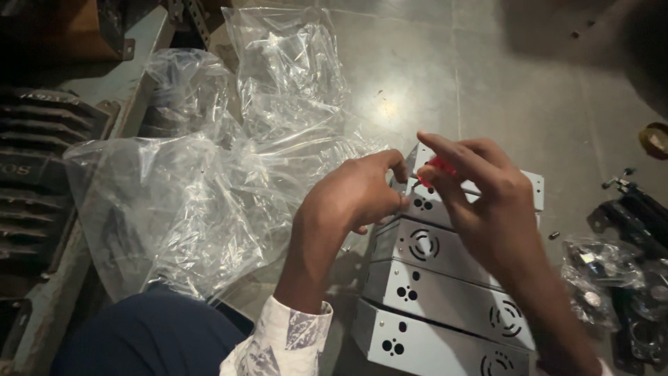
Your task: The person uses a red-handled screwdriver to fasten screws into several stacked white metal electronic enclosures. After securing the units, the person separates them and handles a black metal component.
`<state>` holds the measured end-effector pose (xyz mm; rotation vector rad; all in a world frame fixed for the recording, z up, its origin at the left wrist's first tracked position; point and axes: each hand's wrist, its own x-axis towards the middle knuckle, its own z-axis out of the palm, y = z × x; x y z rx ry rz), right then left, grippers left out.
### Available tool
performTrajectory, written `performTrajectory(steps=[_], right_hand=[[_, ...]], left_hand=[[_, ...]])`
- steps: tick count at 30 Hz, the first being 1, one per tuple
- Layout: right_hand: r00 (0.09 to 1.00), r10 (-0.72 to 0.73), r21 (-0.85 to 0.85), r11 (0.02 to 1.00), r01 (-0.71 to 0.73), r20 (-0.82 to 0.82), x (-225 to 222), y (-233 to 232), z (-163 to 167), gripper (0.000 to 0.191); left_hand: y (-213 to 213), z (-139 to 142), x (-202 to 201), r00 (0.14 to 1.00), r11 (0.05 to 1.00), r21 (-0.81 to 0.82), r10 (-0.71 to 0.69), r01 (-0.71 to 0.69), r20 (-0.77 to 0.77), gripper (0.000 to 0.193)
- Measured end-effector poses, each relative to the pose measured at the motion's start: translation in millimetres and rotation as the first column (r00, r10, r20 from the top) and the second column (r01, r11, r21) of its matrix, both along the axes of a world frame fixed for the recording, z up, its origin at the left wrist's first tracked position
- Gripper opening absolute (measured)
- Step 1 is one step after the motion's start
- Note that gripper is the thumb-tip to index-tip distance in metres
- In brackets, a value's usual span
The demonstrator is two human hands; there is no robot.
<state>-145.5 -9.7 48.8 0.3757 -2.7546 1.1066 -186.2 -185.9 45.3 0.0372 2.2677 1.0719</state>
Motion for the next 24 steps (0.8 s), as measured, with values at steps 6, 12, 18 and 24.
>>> performTrajectory(steps=[6,12,18,24], right_hand=[[0.995,0.089,-0.065,0.994,-0.085,0.053,-2,10,4,0.035],[0.967,0.240,-0.290,0.934,-0.208,0.081,3,9,-9,0.037],[0.998,0.060,-0.042,0.997,-0.060,-0.003,4,-1,-5,0.034],[0.977,0.138,0.114,0.986,-0.120,-0.163,4,4,-3,0.037]], left_hand=[[2,-2,-1,1.000,1.000,0.030,0.006,-0.005,-0.023,0.041],[2,-1,1,0.998,1.000,-0.013,-0.004,0.003,-0.066,0.045],[1,-7,0,0.996,0.998,-0.060,-0.020,0.015,-0.087,0.041],[1,-20,-2,0.944,0.999,0.045,0.006,0.009,-0.331,0.037]])
